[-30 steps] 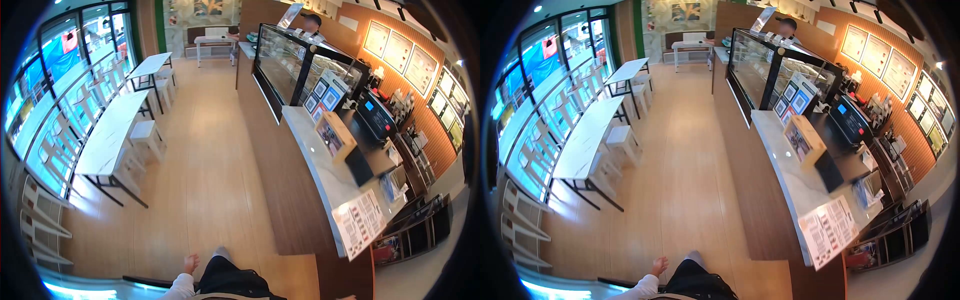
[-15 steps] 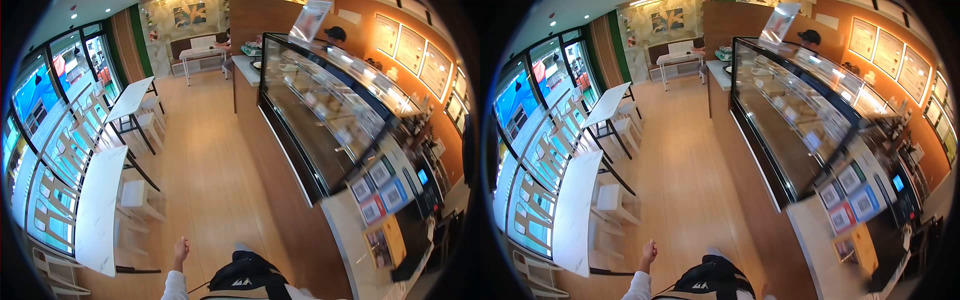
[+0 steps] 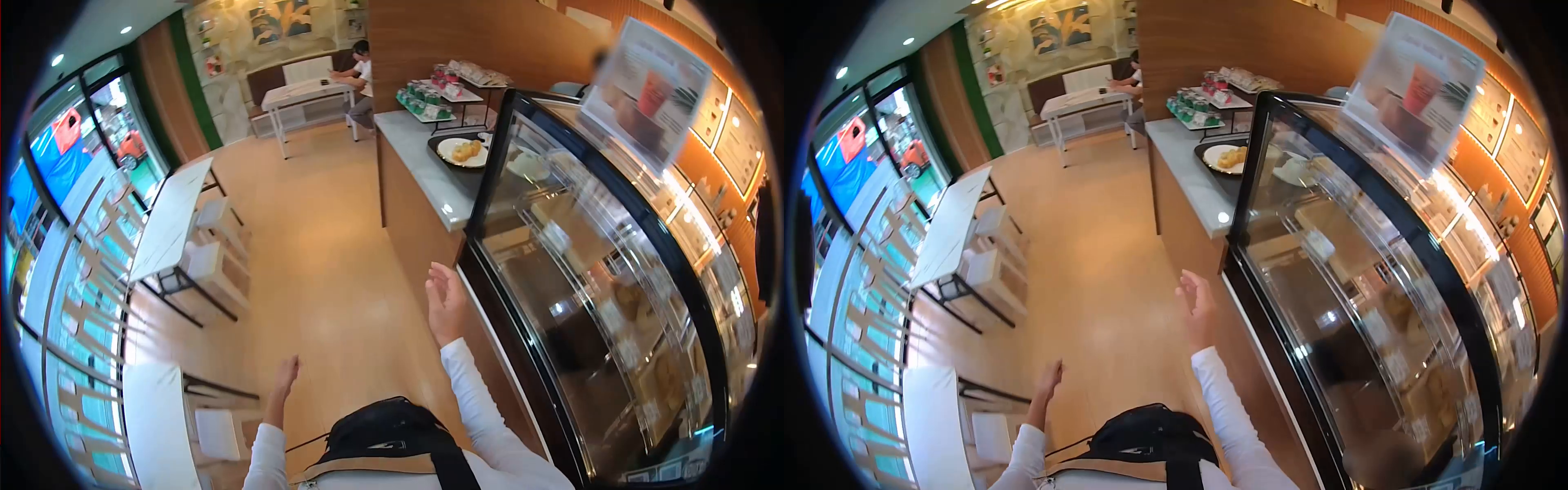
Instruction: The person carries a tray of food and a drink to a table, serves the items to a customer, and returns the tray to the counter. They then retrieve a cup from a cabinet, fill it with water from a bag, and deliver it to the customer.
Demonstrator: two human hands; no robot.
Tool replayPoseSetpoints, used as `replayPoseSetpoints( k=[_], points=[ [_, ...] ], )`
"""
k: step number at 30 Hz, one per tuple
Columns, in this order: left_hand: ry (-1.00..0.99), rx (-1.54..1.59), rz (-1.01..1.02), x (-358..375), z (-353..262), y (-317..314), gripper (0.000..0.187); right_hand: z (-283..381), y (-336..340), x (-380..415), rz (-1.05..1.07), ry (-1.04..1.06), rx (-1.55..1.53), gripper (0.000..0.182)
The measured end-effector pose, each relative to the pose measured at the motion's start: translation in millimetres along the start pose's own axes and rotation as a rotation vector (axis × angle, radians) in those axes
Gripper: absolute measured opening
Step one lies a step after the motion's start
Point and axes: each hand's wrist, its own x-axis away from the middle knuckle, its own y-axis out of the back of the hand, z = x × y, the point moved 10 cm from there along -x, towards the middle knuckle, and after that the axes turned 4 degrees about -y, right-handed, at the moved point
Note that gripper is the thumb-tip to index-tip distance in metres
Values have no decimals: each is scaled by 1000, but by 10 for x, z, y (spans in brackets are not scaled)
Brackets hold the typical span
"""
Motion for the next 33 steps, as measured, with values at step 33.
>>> replayPoseSetpoints(
  k=[33],
  points=[
    [-1015, -627, 949, -4521, -5897, -5588, 26, -1704, 598, -2762, -914, -901, 1268, 25]
  ],
)
